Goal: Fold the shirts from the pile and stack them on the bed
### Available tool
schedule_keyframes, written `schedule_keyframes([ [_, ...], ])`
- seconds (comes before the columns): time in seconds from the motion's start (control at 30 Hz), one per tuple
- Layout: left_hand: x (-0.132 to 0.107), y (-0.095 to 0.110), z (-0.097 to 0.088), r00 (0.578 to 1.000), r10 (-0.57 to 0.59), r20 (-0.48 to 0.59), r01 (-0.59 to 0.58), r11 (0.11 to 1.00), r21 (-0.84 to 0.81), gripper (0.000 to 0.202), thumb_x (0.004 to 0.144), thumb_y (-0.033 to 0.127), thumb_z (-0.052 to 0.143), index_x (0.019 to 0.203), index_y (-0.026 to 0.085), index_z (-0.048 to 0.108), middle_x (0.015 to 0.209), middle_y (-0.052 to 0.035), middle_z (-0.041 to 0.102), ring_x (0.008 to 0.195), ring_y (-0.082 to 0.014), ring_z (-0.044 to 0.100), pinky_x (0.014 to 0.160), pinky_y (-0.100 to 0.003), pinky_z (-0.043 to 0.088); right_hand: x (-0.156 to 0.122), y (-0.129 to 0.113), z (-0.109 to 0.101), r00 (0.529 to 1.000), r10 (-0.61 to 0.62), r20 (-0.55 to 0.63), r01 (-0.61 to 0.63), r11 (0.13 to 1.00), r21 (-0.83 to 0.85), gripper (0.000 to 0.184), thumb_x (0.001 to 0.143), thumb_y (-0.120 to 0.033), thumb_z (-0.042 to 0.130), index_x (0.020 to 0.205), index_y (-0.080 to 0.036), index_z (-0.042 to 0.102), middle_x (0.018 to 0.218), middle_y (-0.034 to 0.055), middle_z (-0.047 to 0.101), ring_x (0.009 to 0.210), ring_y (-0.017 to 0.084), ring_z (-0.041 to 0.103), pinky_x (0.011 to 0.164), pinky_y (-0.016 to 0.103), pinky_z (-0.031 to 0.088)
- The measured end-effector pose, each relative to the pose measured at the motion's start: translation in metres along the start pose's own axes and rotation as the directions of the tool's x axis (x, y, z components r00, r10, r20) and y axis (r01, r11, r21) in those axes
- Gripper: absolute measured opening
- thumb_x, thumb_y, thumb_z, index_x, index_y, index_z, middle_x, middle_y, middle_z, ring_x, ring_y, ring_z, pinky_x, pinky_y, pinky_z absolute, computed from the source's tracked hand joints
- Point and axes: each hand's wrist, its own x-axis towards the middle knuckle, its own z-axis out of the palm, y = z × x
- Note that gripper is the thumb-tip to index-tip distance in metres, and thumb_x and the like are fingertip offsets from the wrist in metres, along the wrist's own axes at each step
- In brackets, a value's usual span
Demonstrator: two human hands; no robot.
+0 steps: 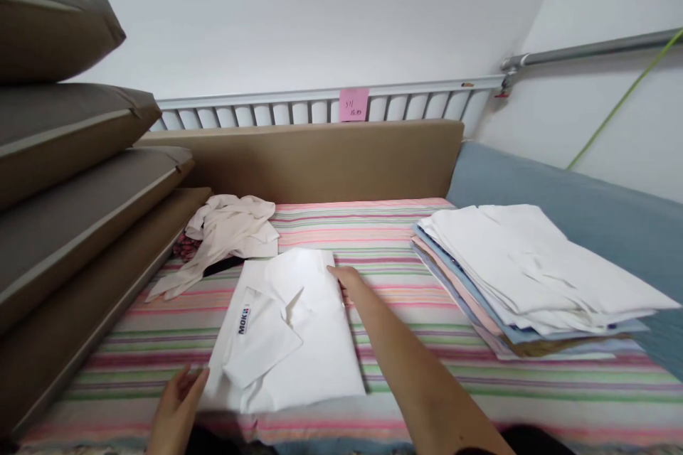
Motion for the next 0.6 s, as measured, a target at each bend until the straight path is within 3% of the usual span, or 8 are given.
schedule_keyframes([
  [0.07,-0.004,-0.006,-0.001,0.995,-0.054,0.082,0.055,0.998,-0.009,0.068,0.057,0.058,0.062,0.107,0.013,0.053,0.102,-0.0155,0.065,0.095,-0.0305,0.062,0.084,-0.042,0.049,0.013,-0.004,0.007,0.998,0.041,0.037,-0.041,0.999,0.011,0.02,0.084,-0.03,0.06,0.088,-0.011,0.062,0.078,0.0025,0.067,0.069,0.013,0.063,0.068,0.031,0.053],
  [0.17,-0.007,0.0,0.003,0.982,-0.06,0.181,0.043,0.995,0.093,0.05,0.053,0.05,0.063,0.089,0.015,0.061,0.089,-0.0124,0.07,0.086,-0.031,0.064,0.078,-0.04,0.05,0.023,-0.003,0.011,0.998,0.053,0.031,-0.055,0.997,0.062,0.018,0.086,-0.029,0.059,0.087,-0.011,0.061,0.078,0.0008,0.065,0.068,0.012,0.062,0.069,0.031,0.052],
  [0.23,-0.003,0.017,0.009,0.972,-0.017,0.234,-0.024,0.986,0.168,0.043,0.053,0.044,0.06,0.084,0.015,0.063,0.083,-0.0107,0.071,0.082,-0.031,0.064,0.074,-0.039,0.05,0.019,0.002,0.003,1.0,0.03,0.003,-0.03,0.991,0.131,0.014,0.081,-0.023,0.063,0.087,-0.011,0.061,0.074,0.0019,0.066,0.066,0.013,0.063,0.067,0.03,0.052],
  [0.3,0.007,0.044,0.018,0.95,0.111,0.292,-0.184,0.955,0.235,0.035,0.055,0.04,0.057,0.079,0.016,0.065,0.077,-0.0083,0.071,0.078,-0.0297,0.064,0.069,-0.035,0.049,0.005,0.012,-0.016,0.999,-0.005,-0.038,0.013,0.976,0.215,0.015,0.073,-0.016,0.067,0.086,-0.01,0.061,0.072,0.0038,0.068,0.067,0.017,0.064,0.065,0.029,0.051],
  [0.4,0.034,0.1,0.044,0.863,0.313,0.395,-0.442,0.848,0.292,0.024,0.06,0.034,0.054,0.071,0.017,0.066,0.07,-0.0054,0.069,0.073,-0.0259,0.063,0.065,-0.03,0.047,-0.042,0.044,-0.055,0.99,-0.042,-0.133,0.084,0.942,0.326,0.022,0.068,-0.018,0.067,0.089,-0.013,0.061,0.079,0.0055,0.071,0.072,0.02,0.066,0.064,0.028,0.052],
  [0.47,0.051,0.136,0.071,0.814,0.374,0.444,-0.522,0.807,0.276,0.024,0.061,0.031,0.056,0.077,0.017,0.068,0.075,-0.0046,0.07,0.075,-0.0242,0.063,0.068,-0.029,0.047,-0.085,0.077,-0.08,0.984,-0.027,-0.176,0.096,0.913,0.396,0.028,0.068,-0.023,0.066,0.094,-0.015,0.059,0.086,0.0064,0.071,0.074,0.02,0.067,0.064,0.029,0.053],
  [0.53,0.06,0.159,0.1,0.808,0.399,0.434,-0.538,0.799,0.267,0.032,0.061,0.029,0.058,0.09,0.017,0.067,0.083,-0.0055,0.07,0.079,-0.0239,0.063,0.073,-0.03,0.047,-0.128,0.111,-0.1,0.988,0.021,-0.151,0.054,0.878,0.476,0.033,0.068,-0.03,0.066,0.097,-0.017,0.057,0.087,0.0067,0.071,0.072,0.019,0.067,0.064,0.03,0.053],
  [0.6,0.057,0.164,0.123,0.839,0.401,0.369,-0.512,0.811,0.283,0.044,0.064,0.032,0.058,0.105,0.015,0.062,0.095,-0.0097,0.068,0.084,-0.0249,0.062,0.075,-0.033,0.047,-0.163,0.136,-0.121,0.996,0.074,-0.057,-0.039,0.884,0.467,0.034,0.07,-0.038,0.065,0.096,-0.018,0.057,0.083,0.0065,0.07,0.07,0.018,0.067,0.063,0.029,0.052],
])
